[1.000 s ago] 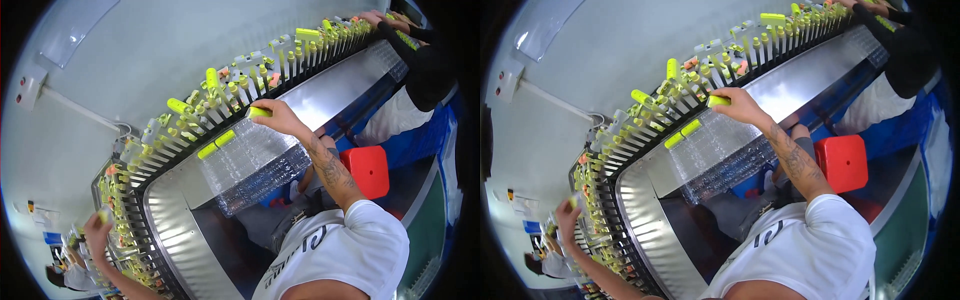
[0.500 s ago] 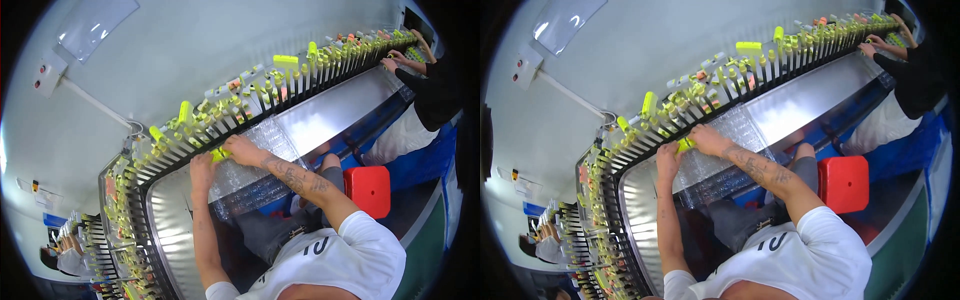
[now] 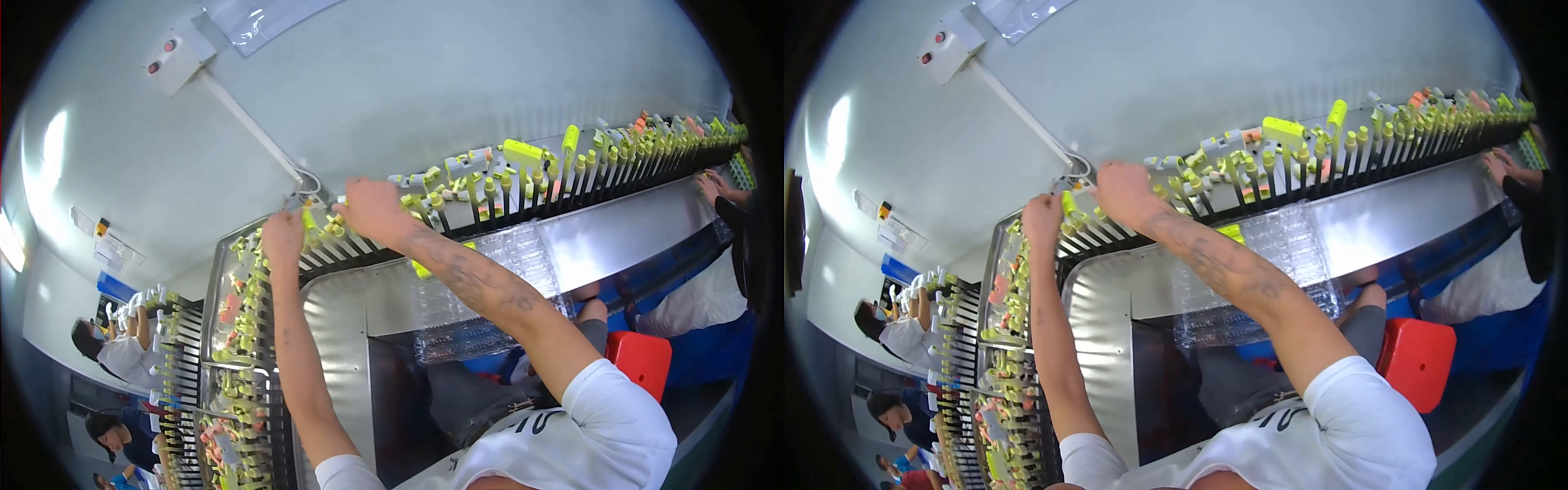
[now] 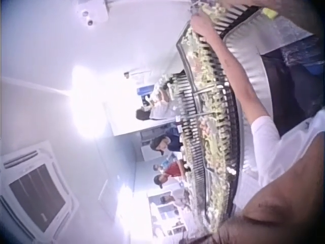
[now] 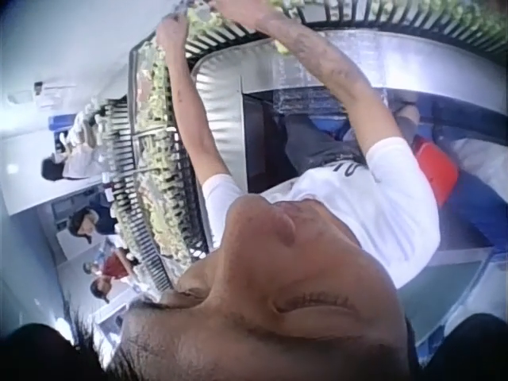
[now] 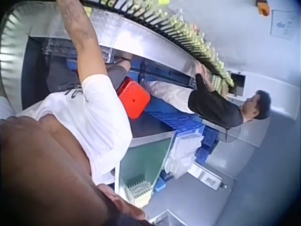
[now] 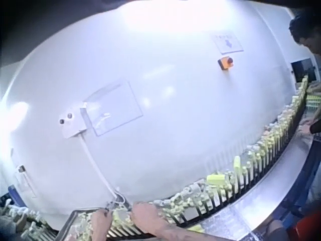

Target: The person takes plastic components off a conveyor track and arranges them into packaging trays by hand, then covers the filled trays with plastic sheets and inserts them into plastic bags.

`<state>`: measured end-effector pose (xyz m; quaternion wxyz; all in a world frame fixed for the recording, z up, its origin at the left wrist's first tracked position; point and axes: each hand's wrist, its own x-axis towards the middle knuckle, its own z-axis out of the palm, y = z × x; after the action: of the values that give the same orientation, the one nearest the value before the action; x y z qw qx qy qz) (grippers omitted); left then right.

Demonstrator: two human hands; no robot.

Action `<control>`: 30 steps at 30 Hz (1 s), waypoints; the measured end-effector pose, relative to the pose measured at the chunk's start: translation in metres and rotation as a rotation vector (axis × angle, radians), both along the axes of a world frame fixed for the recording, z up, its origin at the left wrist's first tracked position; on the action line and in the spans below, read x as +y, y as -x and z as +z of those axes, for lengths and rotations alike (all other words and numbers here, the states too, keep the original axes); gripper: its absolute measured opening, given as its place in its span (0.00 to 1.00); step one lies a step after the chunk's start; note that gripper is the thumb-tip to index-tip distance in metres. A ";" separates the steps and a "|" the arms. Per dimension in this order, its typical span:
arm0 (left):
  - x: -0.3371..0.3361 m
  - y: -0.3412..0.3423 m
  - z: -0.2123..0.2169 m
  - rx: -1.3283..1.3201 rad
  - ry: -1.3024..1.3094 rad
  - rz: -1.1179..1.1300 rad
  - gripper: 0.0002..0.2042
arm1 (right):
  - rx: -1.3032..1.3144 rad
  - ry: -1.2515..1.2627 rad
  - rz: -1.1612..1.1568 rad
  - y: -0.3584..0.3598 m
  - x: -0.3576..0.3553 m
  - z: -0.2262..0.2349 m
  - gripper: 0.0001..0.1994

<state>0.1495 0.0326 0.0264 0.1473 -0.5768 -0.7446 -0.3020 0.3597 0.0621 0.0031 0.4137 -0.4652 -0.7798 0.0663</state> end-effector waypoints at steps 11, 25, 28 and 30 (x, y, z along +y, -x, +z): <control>0.064 0.100 -0.009 0.239 0.405 -0.445 0.16 | -0.102 0.037 0.098 0.078 0.069 -0.015 0.08; -0.077 -0.054 -0.106 -0.307 -0.010 -0.595 0.23 | 0.170 0.157 0.275 -0.144 -0.041 -0.062 0.22; -0.052 -0.118 -0.161 -0.292 0.056 -0.672 0.24 | 0.076 0.201 0.174 -0.165 -0.052 -0.128 0.21; -0.049 -0.136 -0.193 -0.243 0.103 -0.650 0.24 | -0.006 0.193 0.167 -0.170 -0.056 -0.156 0.20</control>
<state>0.2852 -0.0166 -0.1664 -0.0753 -0.7503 -0.5482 -0.3617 0.5294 0.0063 -0.1529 0.3575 -0.4364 -0.8072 0.1737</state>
